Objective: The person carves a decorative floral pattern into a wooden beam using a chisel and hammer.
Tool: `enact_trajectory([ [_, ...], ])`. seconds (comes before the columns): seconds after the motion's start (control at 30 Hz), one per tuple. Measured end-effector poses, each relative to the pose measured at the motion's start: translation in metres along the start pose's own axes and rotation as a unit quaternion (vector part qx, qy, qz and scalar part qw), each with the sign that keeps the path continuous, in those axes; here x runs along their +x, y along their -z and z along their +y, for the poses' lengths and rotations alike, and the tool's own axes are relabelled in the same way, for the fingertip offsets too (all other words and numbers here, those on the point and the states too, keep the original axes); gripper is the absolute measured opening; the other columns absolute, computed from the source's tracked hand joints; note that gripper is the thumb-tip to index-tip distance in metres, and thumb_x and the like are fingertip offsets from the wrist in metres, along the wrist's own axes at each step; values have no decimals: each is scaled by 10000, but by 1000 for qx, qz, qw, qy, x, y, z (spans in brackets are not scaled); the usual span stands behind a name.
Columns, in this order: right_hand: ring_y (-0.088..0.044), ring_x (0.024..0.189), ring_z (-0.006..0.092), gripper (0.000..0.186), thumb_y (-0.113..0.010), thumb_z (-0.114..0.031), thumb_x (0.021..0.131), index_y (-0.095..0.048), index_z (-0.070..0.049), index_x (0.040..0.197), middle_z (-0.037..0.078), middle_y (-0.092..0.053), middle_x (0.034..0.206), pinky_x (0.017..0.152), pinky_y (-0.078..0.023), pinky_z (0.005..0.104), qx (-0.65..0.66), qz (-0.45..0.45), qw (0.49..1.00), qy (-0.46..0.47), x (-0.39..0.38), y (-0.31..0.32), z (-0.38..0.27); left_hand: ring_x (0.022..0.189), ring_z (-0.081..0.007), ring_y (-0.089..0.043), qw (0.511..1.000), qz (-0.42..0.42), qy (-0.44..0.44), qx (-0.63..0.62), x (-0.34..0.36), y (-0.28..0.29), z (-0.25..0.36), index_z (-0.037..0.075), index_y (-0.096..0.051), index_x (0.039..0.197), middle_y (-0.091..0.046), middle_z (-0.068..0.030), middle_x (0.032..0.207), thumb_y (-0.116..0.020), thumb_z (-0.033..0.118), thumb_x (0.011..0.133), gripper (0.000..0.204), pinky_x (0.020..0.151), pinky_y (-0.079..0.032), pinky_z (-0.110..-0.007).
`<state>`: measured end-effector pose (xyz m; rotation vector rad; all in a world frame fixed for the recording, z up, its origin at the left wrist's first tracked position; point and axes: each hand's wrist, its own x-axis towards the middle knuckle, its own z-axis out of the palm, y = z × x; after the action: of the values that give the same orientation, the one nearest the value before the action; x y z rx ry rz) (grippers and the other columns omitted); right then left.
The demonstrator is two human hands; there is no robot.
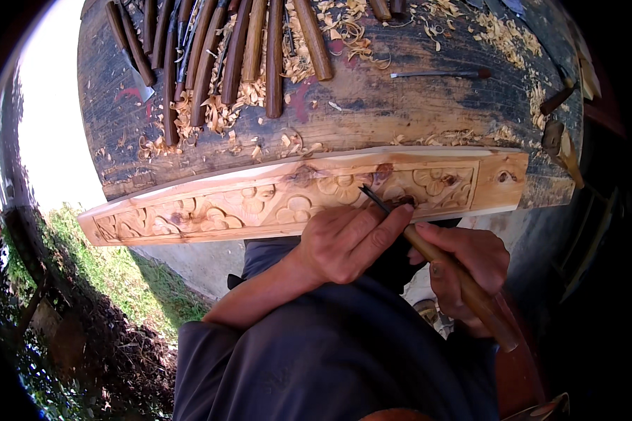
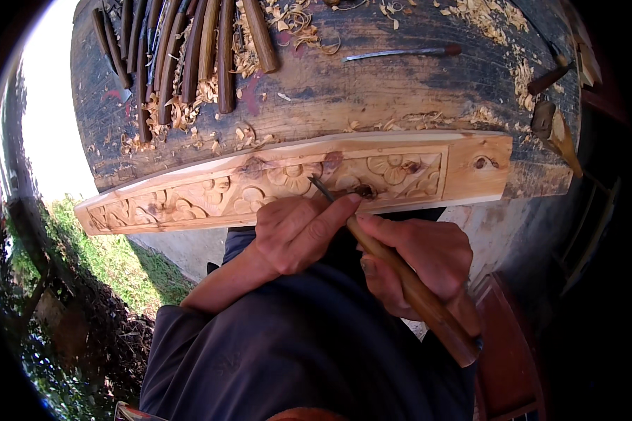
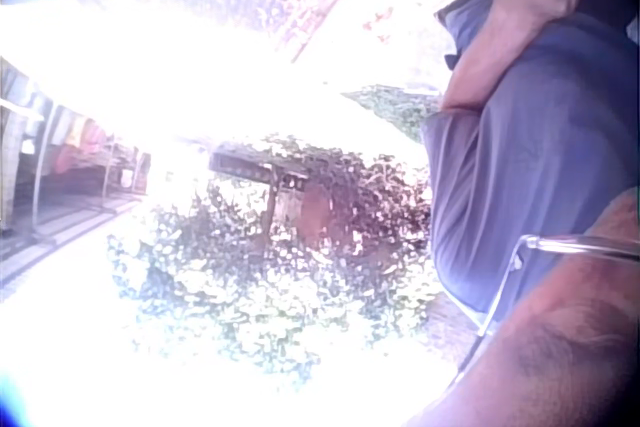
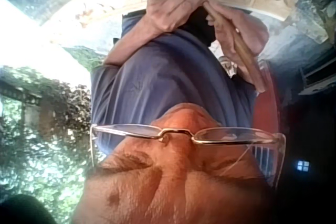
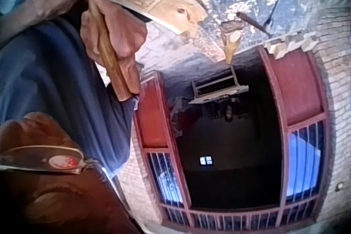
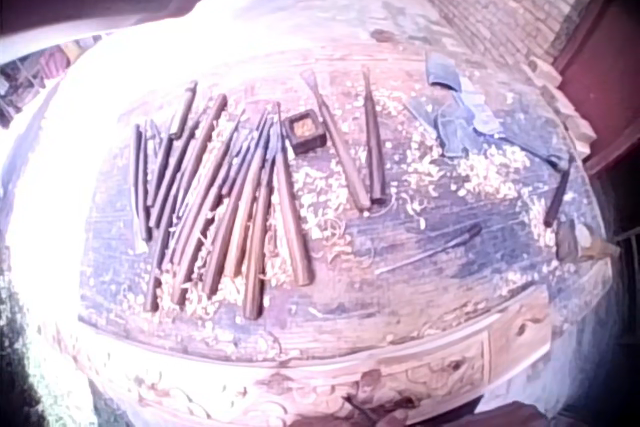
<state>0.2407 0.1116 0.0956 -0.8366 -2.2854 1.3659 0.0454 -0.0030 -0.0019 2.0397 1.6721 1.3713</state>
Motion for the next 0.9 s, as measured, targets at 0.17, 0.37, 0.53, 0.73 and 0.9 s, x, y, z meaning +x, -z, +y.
enact_trajectory([
  [0.17,-815,694,241,264,-700,-9,988,-783,70,1226,151,-821,860,643,-655,363,-40,-43,998,-35,17,9,-22,636,-167,-685,999,0,32,-18,6,2,2,-50,-822,1282,-712,-73,852,-756,-38,832,455,525,-556,-326],
  [0.37,-813,679,216,250,-653,22,996,-789,76,1198,142,-826,855,628,-659,352,-74,-30,997,-11,26,-1,-28,652,-191,-710,998,6,50,-23,3,5,2,-47,-814,1267,-733,-87,882,-731,-80,818,457,530,-570,-342],
  [0.53,-808,671,214,263,-625,47,973,-776,87,1184,153,-831,876,621,-655,357,-47,-32,998,-2,24,1,-22,661,-198,-717,999,-7,47,-14,4,6,4,-48,-800,1286,-743,-91,908,-721,-98,813,482,540,-580,-349],
  [0.73,-799,682,228,276,-593,67,968,-756,106,1188,227,-837,978,628,-656,358,11,-9,1000,21,22,-5,-7,662,-192,-713,998,-34,49,-28,6,9,2,-54,-791,1288,-740,-83,914,-734,-96,800,494,536,-566,-347],
  [0.9,-798,709,243,296,-578,38,996,-754,115,1221,279,-830,1089,657,-675,368,36,-15,999,33,17,-4,8,678,-174,-708,997,-51,44,-25,8,9,0,-60,-788,1307,-707,-78,925,-753,19,767,547,548,-561,-337],
])
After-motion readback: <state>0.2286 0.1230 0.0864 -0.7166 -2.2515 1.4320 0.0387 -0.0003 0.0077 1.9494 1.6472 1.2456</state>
